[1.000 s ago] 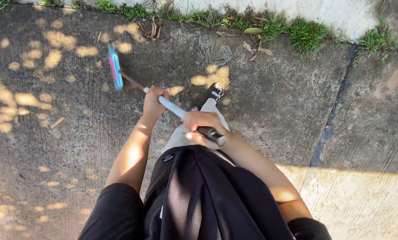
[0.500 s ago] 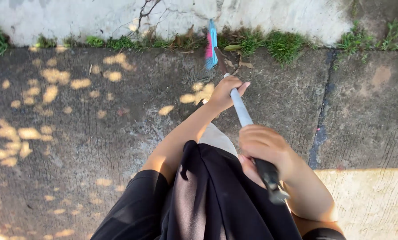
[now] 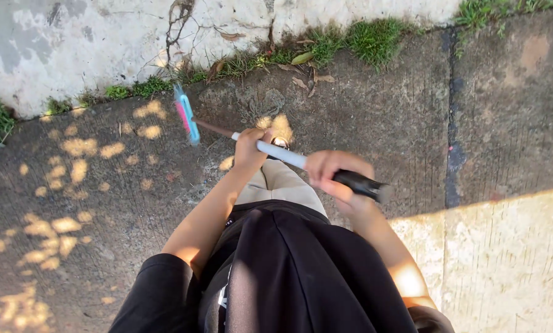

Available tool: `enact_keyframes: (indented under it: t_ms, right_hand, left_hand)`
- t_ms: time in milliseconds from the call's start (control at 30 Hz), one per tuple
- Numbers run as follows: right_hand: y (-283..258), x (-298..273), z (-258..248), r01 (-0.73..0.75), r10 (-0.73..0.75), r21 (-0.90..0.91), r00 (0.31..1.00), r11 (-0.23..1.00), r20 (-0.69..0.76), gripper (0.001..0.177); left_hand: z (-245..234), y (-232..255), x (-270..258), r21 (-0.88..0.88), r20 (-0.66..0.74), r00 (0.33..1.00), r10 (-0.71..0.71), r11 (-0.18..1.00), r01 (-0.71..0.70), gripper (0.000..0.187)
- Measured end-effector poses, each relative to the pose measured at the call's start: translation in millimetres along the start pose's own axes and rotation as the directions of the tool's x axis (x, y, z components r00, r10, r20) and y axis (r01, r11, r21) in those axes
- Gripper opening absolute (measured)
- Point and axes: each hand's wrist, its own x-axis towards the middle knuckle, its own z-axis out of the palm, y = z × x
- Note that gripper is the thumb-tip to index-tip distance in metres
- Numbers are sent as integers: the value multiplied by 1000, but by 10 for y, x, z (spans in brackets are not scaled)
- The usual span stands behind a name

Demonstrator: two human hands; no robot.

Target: Sweeping leaves and debris off a concrete pathway using a broom.

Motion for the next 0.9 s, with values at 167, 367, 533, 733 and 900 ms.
enact_keyframes:
  t_ms: [167,367,533,733,900]
  right_hand:
    - [-339,145,80,-32,64,-198,986,980,155,34]
    - [-556,183,38,103,123,-547,925,831,360,29]
    - [-896,158,54,202,96,-621,906,757,411,29]
    - [-1567,240,217,131,68,-767,973,628,222,33]
    - [-1102,838,141,91,66,-393,928,915,368,24]
  left_hand:
    - [604,18,150,-178,80,997,20,984,-5,43]
    - [1252,874,943,-488,-63,961,270,831,-265,50]
    - [1090,1352,1212,-608,47,932,359,750,-258,47]
    - [420,1698,1150,-472,-1,890,456,784,-402,48]
    - [-61,830,977,-172,-31,929,369,914,-369,51]
